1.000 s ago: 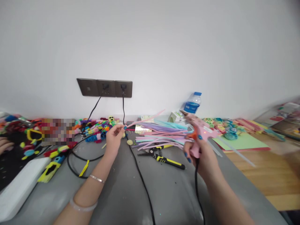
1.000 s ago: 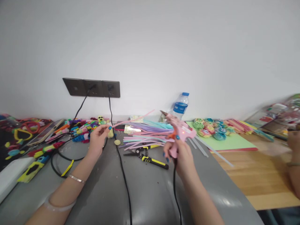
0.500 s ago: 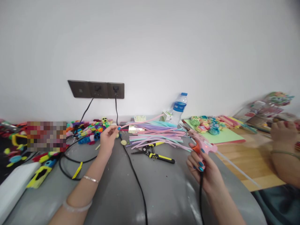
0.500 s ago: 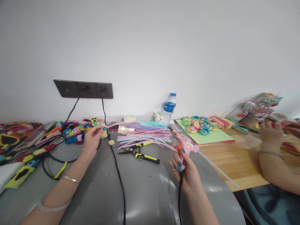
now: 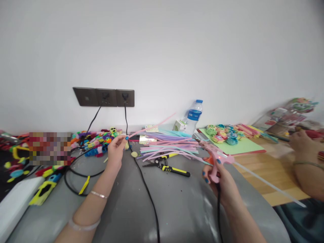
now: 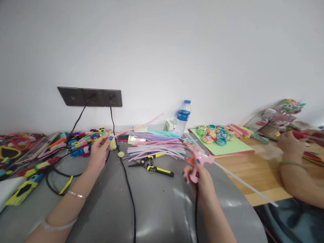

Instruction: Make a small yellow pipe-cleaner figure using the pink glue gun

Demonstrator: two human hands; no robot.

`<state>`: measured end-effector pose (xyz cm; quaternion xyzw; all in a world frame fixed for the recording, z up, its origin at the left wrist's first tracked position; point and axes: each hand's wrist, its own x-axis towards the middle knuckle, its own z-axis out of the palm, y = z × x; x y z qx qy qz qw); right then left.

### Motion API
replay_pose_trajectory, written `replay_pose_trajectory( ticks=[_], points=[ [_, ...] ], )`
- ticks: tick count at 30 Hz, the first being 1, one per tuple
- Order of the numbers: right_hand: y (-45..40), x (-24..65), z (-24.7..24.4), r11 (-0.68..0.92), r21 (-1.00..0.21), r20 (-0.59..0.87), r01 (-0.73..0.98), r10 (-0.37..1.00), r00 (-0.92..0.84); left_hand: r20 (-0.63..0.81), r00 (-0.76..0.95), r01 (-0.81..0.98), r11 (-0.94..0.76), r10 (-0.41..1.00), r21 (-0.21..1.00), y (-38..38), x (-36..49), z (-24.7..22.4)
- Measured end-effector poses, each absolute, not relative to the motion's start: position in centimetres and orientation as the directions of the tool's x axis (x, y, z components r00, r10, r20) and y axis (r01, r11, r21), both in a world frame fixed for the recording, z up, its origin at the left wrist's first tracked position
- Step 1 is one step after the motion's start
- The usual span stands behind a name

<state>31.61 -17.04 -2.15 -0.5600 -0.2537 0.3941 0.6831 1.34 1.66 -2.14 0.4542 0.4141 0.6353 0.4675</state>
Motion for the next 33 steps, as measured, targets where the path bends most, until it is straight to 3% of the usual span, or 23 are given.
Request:
replay_pose_trajectory(
  ticks=[4, 9, 14, 23, 26, 29, 33],
  points=[
    [-19.5, 35.1, -2.7, 0.128, -0.918, -0.154, -0.375, 0.756, 0.636, 0.200, -0.140, -0.238, -0.229, 0.970, 0.944, 1.7, 1.4, -2.3],
    [-21.0, 36.8, -3.9, 0.096, -0.816, -0.271, -0.571, 0.808, 0.524, 0.199, -0.129, -0.234, -0.225, 0.971, 0.946, 1.8, 1.4, -2.6],
    [-20.0, 37.1, -4.5, 0.042, -0.806, -0.271, -0.591, 0.861, 0.431, 0.203, -0.135, -0.219, -0.229, 0.970, 0.948, 1.9, 1.3, -2.7],
    [-19.0, 37.6, -3.2, -0.147, -0.738, -0.455, -0.658, 0.829, 0.326, 0.214, -0.115, -0.214, -0.235, 0.970, 0.948, 1.9, 1.3, -2.8],
    [-19.9, 37.9, -2.9, -0.268, -0.764, -0.533, -0.587, 0.776, 0.339, 0.200, -0.114, -0.212, -0.221, 0.973, 0.952, 1.9, 1.3, -2.8],
    [-21.7, 38.9, -3.3, -0.381, -0.833, -0.531, -0.402, 0.756, 0.383, 0.184, -0.120, -0.214, -0.206, 0.976, 0.955, 1.8, 1.3, -2.7],
    [-24.0, 40.8, -4.1, -0.420, -0.905, -0.392, -0.059, 0.774, 0.498, 0.199, -0.100, -0.230, -0.217, 0.975, 0.949, 1.7, 1.4, -2.7]
  ],
)
